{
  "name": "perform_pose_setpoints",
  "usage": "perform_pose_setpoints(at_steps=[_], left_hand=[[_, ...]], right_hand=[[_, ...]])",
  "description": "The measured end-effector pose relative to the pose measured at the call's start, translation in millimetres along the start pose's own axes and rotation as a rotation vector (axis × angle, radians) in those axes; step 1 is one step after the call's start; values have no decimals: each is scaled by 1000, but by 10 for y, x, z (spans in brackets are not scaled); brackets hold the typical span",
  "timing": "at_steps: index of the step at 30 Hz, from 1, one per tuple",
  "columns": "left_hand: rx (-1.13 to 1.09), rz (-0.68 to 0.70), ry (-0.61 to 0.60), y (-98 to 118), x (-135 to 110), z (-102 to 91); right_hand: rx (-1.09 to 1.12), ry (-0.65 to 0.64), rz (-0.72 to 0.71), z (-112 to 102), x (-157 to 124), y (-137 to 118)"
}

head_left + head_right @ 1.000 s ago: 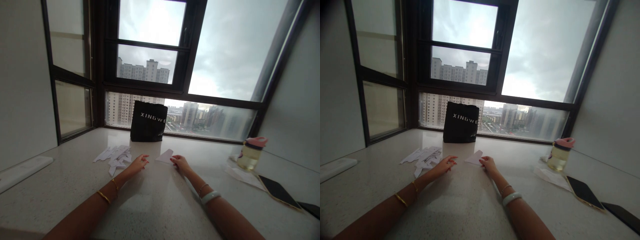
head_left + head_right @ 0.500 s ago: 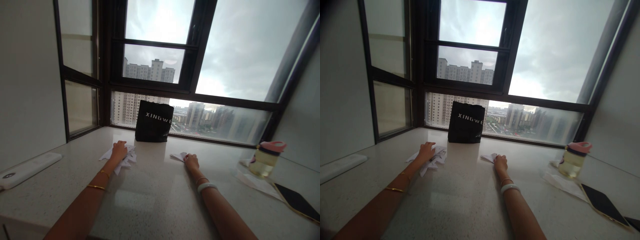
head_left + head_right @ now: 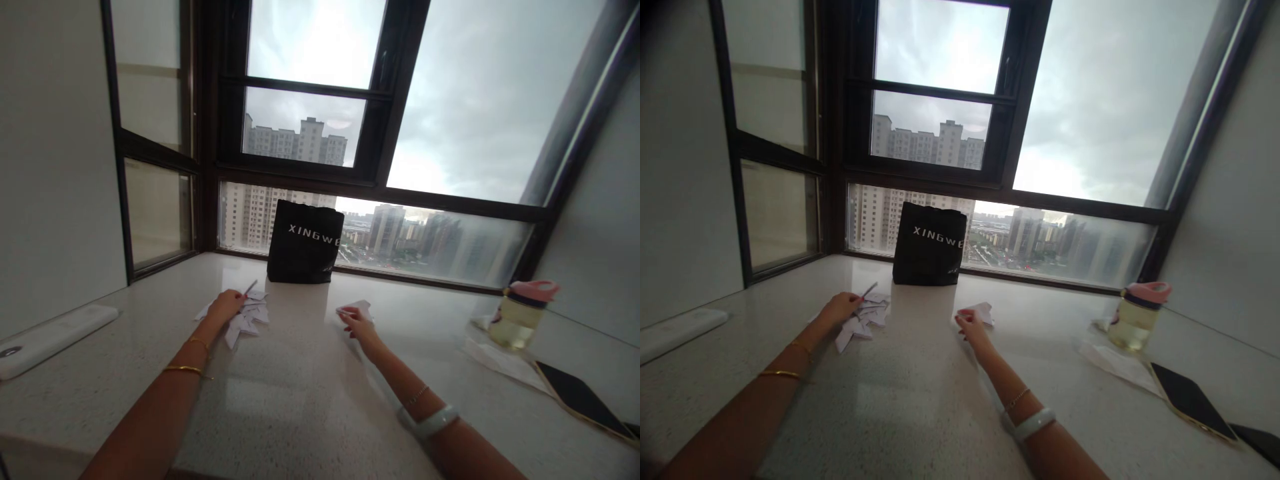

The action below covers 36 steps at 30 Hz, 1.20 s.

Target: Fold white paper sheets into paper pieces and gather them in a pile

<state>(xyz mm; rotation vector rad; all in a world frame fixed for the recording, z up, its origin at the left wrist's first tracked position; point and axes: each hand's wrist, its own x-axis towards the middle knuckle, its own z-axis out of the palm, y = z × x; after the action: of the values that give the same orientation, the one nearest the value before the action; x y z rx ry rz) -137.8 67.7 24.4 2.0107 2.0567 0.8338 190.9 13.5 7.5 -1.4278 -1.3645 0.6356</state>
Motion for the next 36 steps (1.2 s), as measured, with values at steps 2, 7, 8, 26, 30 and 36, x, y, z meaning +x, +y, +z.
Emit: perform_pose_setpoints(at_steps=[2,7,8,26,30,36], left_hand=[[-48,2,18,-25,51,-68],[-73,27,47,10,33,-39],[-67,44,37,31,10,-1],[-220,-38,277,218,-158,-78],[-451,52,308,386,-159,-122],[-675,251,53,662,-268,89]], right_hand=[[64,-189,7,153,-199,-83],[182,-425,4,315,-437,-172],[196,-447,7,313,-437,-159],[271,-538,24,322,-418,-110],[270,-514,23,337,-425,-117],[265,-430,1,329,-444,-183]])
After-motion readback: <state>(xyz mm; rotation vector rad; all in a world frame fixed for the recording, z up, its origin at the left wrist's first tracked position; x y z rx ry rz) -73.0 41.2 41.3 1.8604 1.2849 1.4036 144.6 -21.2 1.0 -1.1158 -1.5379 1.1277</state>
